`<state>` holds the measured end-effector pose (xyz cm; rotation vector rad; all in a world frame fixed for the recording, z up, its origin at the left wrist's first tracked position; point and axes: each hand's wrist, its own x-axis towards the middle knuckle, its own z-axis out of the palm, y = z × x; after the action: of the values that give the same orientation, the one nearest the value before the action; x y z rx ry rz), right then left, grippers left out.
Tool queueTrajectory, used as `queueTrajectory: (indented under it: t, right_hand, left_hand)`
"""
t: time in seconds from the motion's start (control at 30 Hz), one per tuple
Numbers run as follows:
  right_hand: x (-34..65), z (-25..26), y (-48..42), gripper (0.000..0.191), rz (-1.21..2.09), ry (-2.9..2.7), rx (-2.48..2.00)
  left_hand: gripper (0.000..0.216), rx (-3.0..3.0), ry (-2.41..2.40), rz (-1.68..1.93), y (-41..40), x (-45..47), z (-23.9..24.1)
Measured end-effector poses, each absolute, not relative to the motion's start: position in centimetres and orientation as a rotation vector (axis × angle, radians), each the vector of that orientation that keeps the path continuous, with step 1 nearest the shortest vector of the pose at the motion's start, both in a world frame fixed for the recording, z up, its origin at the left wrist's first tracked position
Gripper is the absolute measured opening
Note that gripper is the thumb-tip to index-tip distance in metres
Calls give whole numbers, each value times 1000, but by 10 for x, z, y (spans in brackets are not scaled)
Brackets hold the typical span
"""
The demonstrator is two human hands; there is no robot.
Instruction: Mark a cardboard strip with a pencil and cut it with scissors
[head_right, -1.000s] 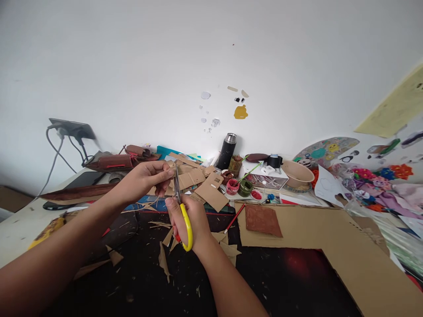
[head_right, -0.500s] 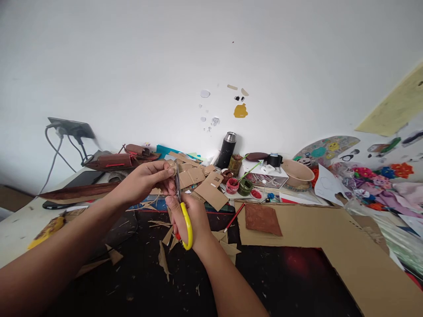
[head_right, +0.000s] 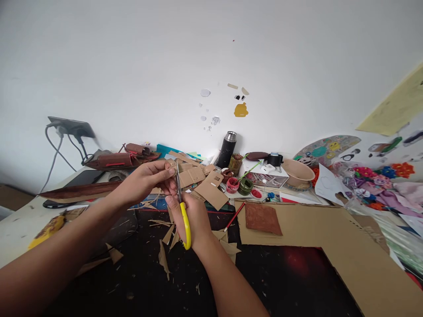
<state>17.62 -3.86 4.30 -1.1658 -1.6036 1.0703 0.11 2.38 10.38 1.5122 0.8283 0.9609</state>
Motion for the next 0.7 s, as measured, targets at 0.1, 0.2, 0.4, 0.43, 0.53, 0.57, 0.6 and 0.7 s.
queueTrajectory:
  t: [0.1, 0.2, 0.4, 0.43, 0.53, 0.57, 0.6, 0.7]
  right_hand:
    - [176, 43, -39, 50, 1020, -1618, -1181]
    - [176, 42, -39, 50, 999, -1617, -1188]
    - [176, 43, -39, 48, 978, -1630, -1212]
    - [176, 44, -40, 47, 973, -1635, -1214]
    - [176, 48, -40, 45, 942, -1659, -1220]
    - [176, 49, -40, 45, 918, -1672, -1221]
    - [177, 50, -40, 45, 891, -1686, -1220]
    - [176, 51, -40, 46, 875, -1699, -1221]
  left_hand:
    - [38, 1492, 829, 975, 23, 3, 103]
    - [38, 1483, 832, 984, 23, 4, 102]
    - [39, 1502, 846, 983, 22, 4, 102]
    - [39, 1512, 851, 980, 23, 4, 102]
    - [38, 1554, 870, 953, 26, 0, 104]
    - [38, 1571, 874, 941, 27, -2, 104]
    - [38, 1586, 876, 928, 28, -3, 105]
    - [38, 1605, 877, 909, 29, -5, 105]
